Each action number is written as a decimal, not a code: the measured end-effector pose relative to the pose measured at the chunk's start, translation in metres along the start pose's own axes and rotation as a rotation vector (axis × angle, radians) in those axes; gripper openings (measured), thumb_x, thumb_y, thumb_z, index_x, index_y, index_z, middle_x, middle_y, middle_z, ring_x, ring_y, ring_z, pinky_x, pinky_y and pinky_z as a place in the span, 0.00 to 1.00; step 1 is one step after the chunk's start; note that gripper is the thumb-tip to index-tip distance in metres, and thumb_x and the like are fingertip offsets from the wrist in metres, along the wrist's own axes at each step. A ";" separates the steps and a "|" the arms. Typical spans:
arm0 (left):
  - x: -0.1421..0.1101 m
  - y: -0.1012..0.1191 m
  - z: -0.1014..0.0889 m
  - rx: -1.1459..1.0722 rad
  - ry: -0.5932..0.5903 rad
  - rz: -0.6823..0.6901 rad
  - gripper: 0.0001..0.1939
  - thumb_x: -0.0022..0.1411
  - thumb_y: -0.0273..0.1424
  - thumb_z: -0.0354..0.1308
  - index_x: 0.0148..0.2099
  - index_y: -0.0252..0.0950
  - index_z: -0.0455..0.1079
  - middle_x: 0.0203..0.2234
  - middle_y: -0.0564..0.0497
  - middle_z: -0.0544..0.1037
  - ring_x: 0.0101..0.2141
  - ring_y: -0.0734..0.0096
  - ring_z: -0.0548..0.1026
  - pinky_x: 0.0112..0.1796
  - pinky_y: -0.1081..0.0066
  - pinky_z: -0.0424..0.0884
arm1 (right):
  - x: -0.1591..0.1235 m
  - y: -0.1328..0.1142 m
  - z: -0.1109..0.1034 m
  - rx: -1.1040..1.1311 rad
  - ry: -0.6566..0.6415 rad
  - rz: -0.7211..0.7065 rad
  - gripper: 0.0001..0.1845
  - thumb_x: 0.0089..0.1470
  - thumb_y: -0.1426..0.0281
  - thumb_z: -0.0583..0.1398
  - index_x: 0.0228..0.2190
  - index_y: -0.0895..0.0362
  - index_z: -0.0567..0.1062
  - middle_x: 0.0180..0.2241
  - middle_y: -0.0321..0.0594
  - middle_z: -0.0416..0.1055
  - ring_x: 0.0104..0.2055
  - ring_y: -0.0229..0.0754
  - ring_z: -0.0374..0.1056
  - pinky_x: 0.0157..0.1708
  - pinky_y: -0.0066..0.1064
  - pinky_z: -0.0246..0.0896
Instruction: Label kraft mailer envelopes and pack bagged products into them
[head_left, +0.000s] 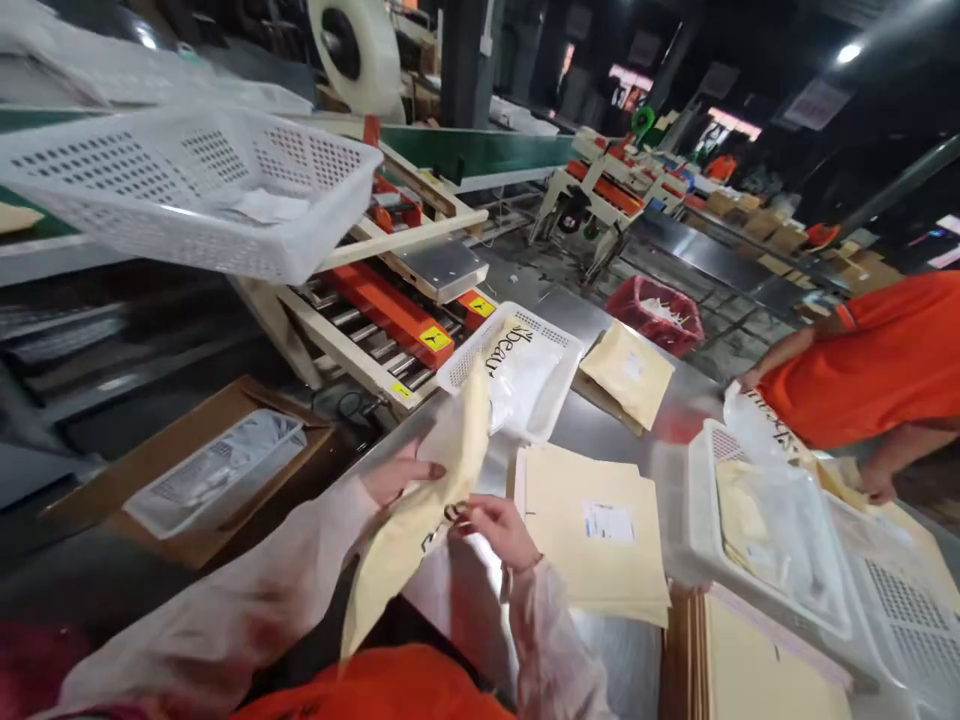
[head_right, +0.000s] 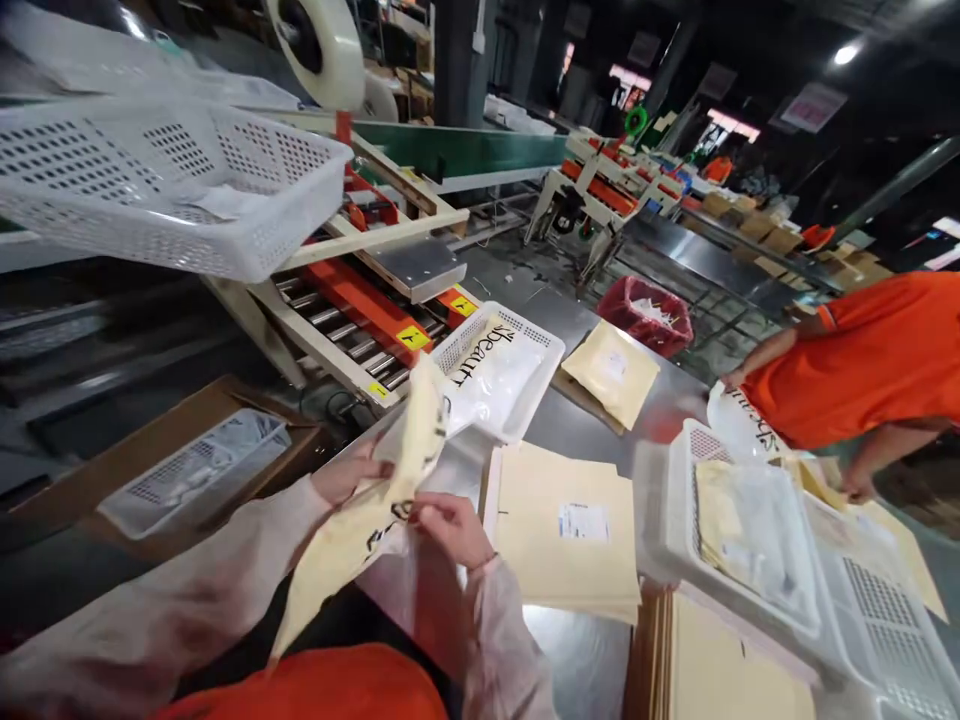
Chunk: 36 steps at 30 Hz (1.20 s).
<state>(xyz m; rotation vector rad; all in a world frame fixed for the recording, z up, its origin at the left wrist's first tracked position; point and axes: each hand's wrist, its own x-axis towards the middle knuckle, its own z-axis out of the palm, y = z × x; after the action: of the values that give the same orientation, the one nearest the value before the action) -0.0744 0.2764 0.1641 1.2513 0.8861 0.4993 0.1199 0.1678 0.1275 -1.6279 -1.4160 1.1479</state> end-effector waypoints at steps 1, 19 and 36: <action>-0.009 -0.006 0.004 -0.023 -0.030 0.018 0.51 0.50 0.41 0.62 0.71 0.35 0.41 0.58 0.40 0.69 0.53 0.48 0.72 0.46 0.59 0.75 | -0.010 0.014 -0.004 -0.084 0.102 0.107 0.28 0.59 0.50 0.50 0.39 0.60 0.76 0.35 0.46 0.75 0.37 0.45 0.71 0.37 0.34 0.66; 0.023 -0.064 0.089 1.446 -0.198 0.161 0.35 0.64 0.19 0.41 0.69 0.52 0.52 0.41 0.42 0.75 0.39 0.56 0.76 0.46 0.56 0.65 | -0.025 0.104 -0.067 -0.461 0.339 0.326 0.24 0.59 0.68 0.48 0.50 0.62 0.74 0.38 0.45 0.73 0.44 0.44 0.70 0.46 0.30 0.63; -0.051 -0.100 0.020 0.972 0.289 -0.043 0.34 0.55 0.36 0.61 0.62 0.32 0.60 0.60 0.34 0.64 0.61 0.44 0.59 0.62 0.49 0.51 | -0.035 0.028 0.011 -0.832 -0.093 0.250 0.22 0.63 0.62 0.50 0.45 0.64 0.75 0.42 0.58 0.72 0.49 0.57 0.67 0.47 0.45 0.61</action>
<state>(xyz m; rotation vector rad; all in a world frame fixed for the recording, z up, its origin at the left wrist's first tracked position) -0.1023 0.1985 0.0851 2.0572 1.4850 0.1966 0.1199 0.1281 0.1043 -2.3903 -1.9449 0.7962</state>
